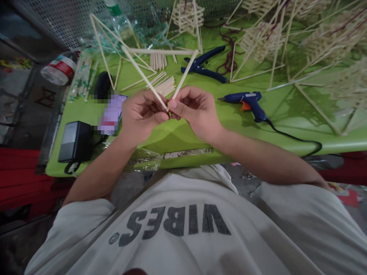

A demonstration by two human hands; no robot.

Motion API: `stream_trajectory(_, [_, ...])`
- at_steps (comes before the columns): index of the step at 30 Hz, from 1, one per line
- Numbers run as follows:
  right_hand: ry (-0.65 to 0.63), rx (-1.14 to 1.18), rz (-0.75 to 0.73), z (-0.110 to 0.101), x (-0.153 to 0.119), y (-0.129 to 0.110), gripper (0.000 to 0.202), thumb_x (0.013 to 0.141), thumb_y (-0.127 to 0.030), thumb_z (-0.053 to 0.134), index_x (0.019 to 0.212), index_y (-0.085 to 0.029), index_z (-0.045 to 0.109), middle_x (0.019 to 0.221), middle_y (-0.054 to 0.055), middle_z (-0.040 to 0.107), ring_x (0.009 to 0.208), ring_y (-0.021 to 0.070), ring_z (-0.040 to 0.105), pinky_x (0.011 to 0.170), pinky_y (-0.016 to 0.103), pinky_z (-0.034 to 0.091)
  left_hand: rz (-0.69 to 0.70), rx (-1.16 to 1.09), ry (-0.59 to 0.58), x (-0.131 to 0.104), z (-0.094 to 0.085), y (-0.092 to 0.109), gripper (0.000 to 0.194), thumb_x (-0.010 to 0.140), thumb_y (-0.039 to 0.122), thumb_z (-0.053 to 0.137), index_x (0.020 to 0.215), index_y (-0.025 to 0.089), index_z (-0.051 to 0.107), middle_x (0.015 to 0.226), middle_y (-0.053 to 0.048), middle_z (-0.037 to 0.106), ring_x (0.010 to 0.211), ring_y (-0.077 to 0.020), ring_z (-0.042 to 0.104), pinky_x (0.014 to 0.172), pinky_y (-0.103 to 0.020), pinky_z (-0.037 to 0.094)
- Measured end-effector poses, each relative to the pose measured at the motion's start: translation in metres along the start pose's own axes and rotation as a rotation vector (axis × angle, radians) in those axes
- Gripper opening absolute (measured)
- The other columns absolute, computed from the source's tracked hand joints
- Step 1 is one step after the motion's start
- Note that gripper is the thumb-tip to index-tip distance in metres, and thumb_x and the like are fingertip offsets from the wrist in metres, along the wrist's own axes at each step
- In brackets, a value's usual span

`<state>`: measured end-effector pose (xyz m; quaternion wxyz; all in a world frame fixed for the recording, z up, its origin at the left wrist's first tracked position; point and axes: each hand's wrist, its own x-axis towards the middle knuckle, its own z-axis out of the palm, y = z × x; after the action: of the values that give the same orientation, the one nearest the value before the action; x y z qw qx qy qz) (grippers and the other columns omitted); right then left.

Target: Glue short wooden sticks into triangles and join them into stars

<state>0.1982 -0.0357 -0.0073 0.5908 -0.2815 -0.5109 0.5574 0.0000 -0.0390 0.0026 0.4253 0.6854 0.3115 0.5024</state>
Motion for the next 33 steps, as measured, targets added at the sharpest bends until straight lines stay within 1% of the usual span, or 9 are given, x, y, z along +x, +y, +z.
stream_trajectory(3, [-0.015, 0.011, 0.029, 0.000, -0.002, -0.002, 0.059, 0.083, -0.071, 0.113, 0.092, -0.028, 0.073, 0.079, -0.003, 0.074, 0.065, 0.0162, 0.072, 0.061, 0.034, 0.067, -0.019, -0.061, -0.025, -0.001, 0.001, 0.000, 0.073, 0.092, 0.102, 0.084, 0.105, 0.030, 0.073, 0.098, 0.001, 0.085, 0.091, -0.0183, 0.085, 0.084, -0.042, 0.076])
stream_trajectory(8, [-0.040, 0.059, 0.059, 0.003, -0.004, -0.007, 0.056, 0.081, -0.066, 0.116, 0.090, -0.027, 0.077, 0.077, -0.003, 0.076, 0.062, 0.0161, 0.073, 0.059, 0.032, 0.068, -0.055, -0.116, -0.075, -0.001, 0.000, 0.004, 0.062, 0.096, 0.087, 0.094, 0.107, 0.030, 0.073, 0.100, 0.002, 0.084, 0.093, -0.0170, 0.083, 0.086, -0.041, 0.073])
stream_trajectory(12, [-0.059, 0.101, 0.055, 0.007, -0.005, -0.013, 0.055, 0.082, -0.063, 0.117, 0.089, -0.024, 0.078, 0.076, -0.003, 0.077, 0.061, 0.0135, 0.073, 0.059, 0.027, 0.066, -0.007, -0.304, -0.075, 0.006, 0.004, -0.006, 0.062, 0.089, 0.082, 0.103, 0.100, 0.028, 0.074, 0.087, 0.003, 0.079, 0.083, -0.0181, 0.084, 0.076, -0.038, 0.074])
stream_trajectory(16, [-0.076, 0.116, 0.080, 0.009, -0.006, -0.017, 0.056, 0.081, -0.062, 0.118, 0.087, -0.023, 0.077, 0.078, -0.003, 0.078, 0.061, 0.0116, 0.072, 0.059, 0.024, 0.065, -0.009, -0.458, -0.106, 0.011, 0.007, -0.015, 0.057, 0.085, 0.072, 0.110, 0.097, 0.025, 0.078, 0.086, 0.002, 0.077, 0.079, -0.0172, 0.084, 0.075, -0.035, 0.075])
stream_trajectory(19, [-0.097, 0.120, 0.077, 0.008, -0.007, -0.016, 0.053, 0.084, -0.059, 0.117, 0.087, -0.023, 0.078, 0.079, -0.002, 0.078, 0.062, 0.0119, 0.073, 0.059, 0.024, 0.065, -0.052, -0.482, -0.128, 0.010, 0.006, -0.014, 0.058, 0.083, 0.072, 0.111, 0.094, 0.025, 0.078, 0.085, 0.002, 0.076, 0.078, -0.0172, 0.083, 0.077, -0.035, 0.076])
stream_trajectory(22, [-0.106, 0.104, 0.085, 0.007, -0.007, -0.015, 0.054, 0.083, -0.061, 0.116, 0.086, -0.024, 0.078, 0.078, -0.002, 0.079, 0.062, 0.0125, 0.073, 0.058, 0.025, 0.065, -0.082, -0.487, -0.148, 0.010, 0.006, -0.010, 0.060, 0.081, 0.072, 0.112, 0.091, 0.025, 0.077, 0.082, 0.003, 0.074, 0.077, -0.0171, 0.081, 0.076, -0.034, 0.076])
stream_trajectory(27, [-0.110, 0.082, 0.092, 0.007, -0.006, -0.013, 0.059, 0.080, -0.067, 0.117, 0.087, -0.024, 0.076, 0.077, -0.002, 0.077, 0.062, 0.0132, 0.074, 0.057, 0.026, 0.064, -0.087, -0.467, -0.116, 0.012, 0.007, -0.006, 0.057, 0.083, 0.067, 0.113, 0.087, 0.024, 0.076, 0.079, 0.003, 0.071, 0.073, -0.0161, 0.079, 0.073, -0.034, 0.075])
stream_trajectory(30, [-0.111, 0.094, 0.096, 0.007, -0.005, -0.012, 0.058, 0.080, -0.065, 0.117, 0.087, -0.024, 0.078, 0.078, -0.002, 0.078, 0.062, 0.0134, 0.074, 0.057, 0.027, 0.064, -0.100, -0.457, -0.109, 0.013, 0.007, -0.007, 0.055, 0.083, 0.066, 0.114, 0.085, 0.024, 0.077, 0.079, 0.003, 0.071, 0.069, -0.0139, 0.077, 0.073, -0.034, 0.075])
stream_trajectory(33, [-0.114, 0.115, 0.086, 0.007, -0.006, -0.012, 0.054, 0.081, -0.061, 0.118, 0.087, -0.023, 0.080, 0.078, -0.001, 0.079, 0.061, 0.0129, 0.073, 0.057, 0.026, 0.063, -0.110, -0.440, -0.103, 0.013, 0.005, -0.009, 0.054, 0.082, 0.066, 0.114, 0.086, 0.025, 0.079, 0.080, 0.003, 0.072, 0.071, -0.0140, 0.078, 0.075, -0.033, 0.076])
